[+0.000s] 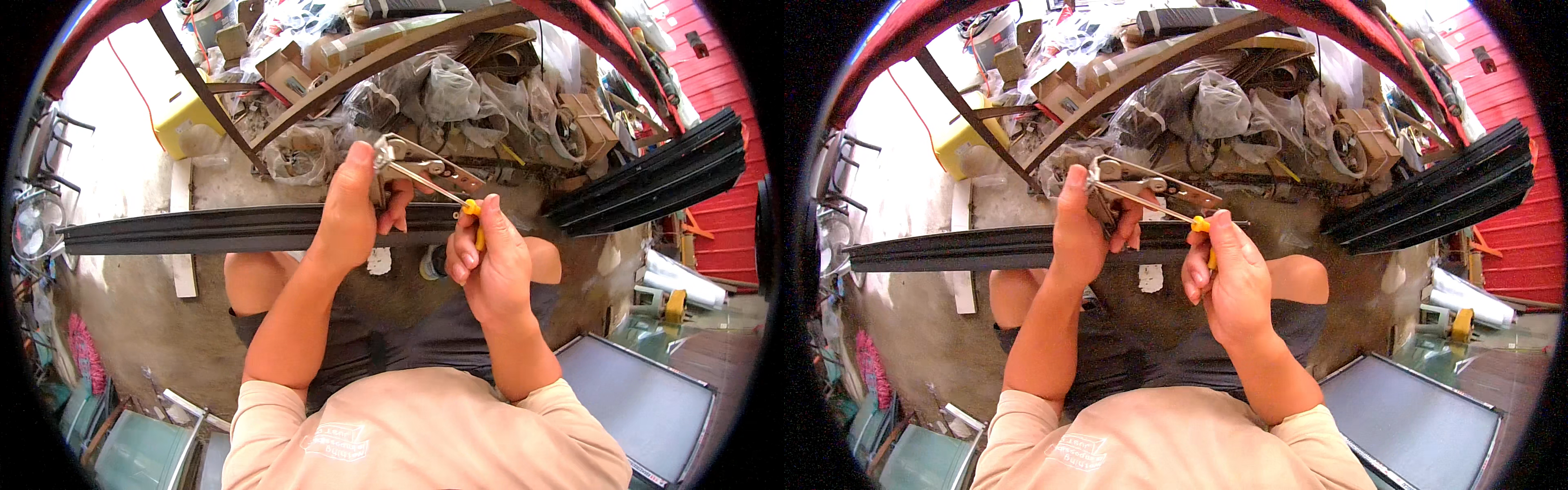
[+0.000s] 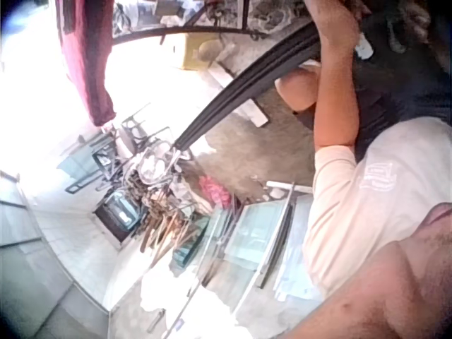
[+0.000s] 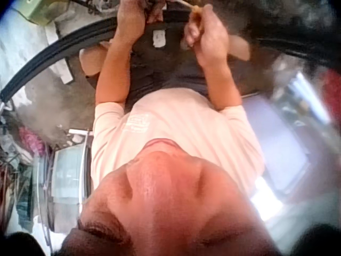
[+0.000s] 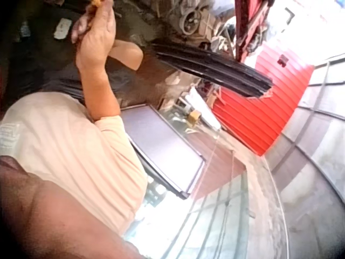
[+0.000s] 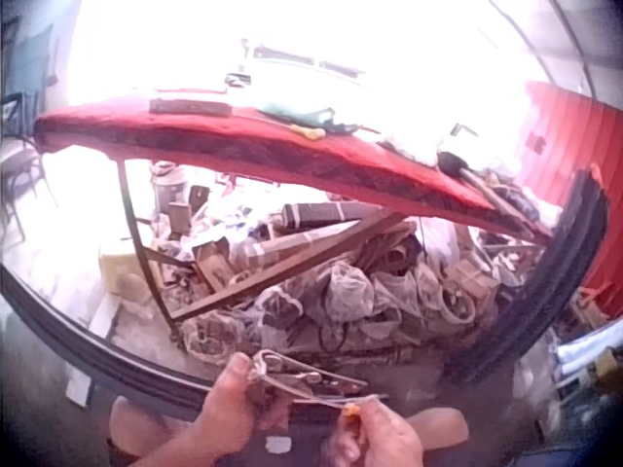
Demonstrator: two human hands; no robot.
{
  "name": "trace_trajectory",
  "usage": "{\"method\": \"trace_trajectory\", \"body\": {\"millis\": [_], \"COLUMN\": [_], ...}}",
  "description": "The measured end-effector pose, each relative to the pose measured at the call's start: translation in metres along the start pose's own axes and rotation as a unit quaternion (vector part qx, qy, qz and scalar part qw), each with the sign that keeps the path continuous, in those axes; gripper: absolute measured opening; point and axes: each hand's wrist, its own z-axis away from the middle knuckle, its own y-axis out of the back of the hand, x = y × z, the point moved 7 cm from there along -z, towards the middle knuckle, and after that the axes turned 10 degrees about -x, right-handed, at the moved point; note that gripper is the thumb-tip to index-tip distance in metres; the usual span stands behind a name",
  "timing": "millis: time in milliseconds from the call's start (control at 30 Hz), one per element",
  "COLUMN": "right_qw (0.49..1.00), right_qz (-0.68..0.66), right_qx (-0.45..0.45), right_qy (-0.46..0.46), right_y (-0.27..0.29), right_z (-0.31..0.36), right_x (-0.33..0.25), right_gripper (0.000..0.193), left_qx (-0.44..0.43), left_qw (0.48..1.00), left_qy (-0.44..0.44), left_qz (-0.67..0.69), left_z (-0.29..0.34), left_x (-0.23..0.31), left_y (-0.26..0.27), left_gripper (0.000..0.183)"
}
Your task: The person manipulates a silver metal hinge mechanism by hand, turning it over several times and using a yellow-handled screwdriver to adjust components while holding the hinge over a long black metal rail.
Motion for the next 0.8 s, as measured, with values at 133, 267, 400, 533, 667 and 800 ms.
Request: {"method": "trace_trajectory", "body": {"millis": [133, 267, 400, 533, 667, 800], "right_qw": [0.999, 0.999, 0.999, 0.999, 0.998, 1.0], "right_qz": [-0.019, 0.004, 0.013, 0.013, 0.021, -0.016], "right_qx": [0.03, 0.029, 0.027, 0.029, 0.046, 0.021], "right_qy": [-0.016, -0.027, -0.028, -0.039, -0.048, -0.009], "right_y": [0.013, 0.019, 0.017, 0.019, 0.017, 0.02], "right_z": [-0.006, -0.01, -0.011, -0.011, -0.011, -0.014], "right_x": [0.003, -0.002, -0.005, -0.003, -0.002, 0.002], "right_gripper": [0.048, 0.049, 0.05, 0.049, 0.05, 0.045], "left_qx": [-0.023, -0.082, -0.101, -0.127, -0.181, -0.181], "left_qw": [0.999, 0.988, 0.969, 0.959, 0.969, 0.972], "left_qy": [-0.039, -0.104, -0.171, -0.22, -0.167, -0.146], "left_qz": [-0.027, -0.077, -0.146, -0.129, 0.013, 0.021], "left_z": [0.002, 0.003, 0.003, 0.004, 0.008, 0.008], "left_x": [0.003, 0.023, 0.037, 0.039, 0.032, 0.03], "left_y": [-0.014, -0.031, -0.037, -0.04, -0.049, -0.051], "left_gripper": [0.089, 0.098, 0.095, 0.085, 0.061, 0.04]}}
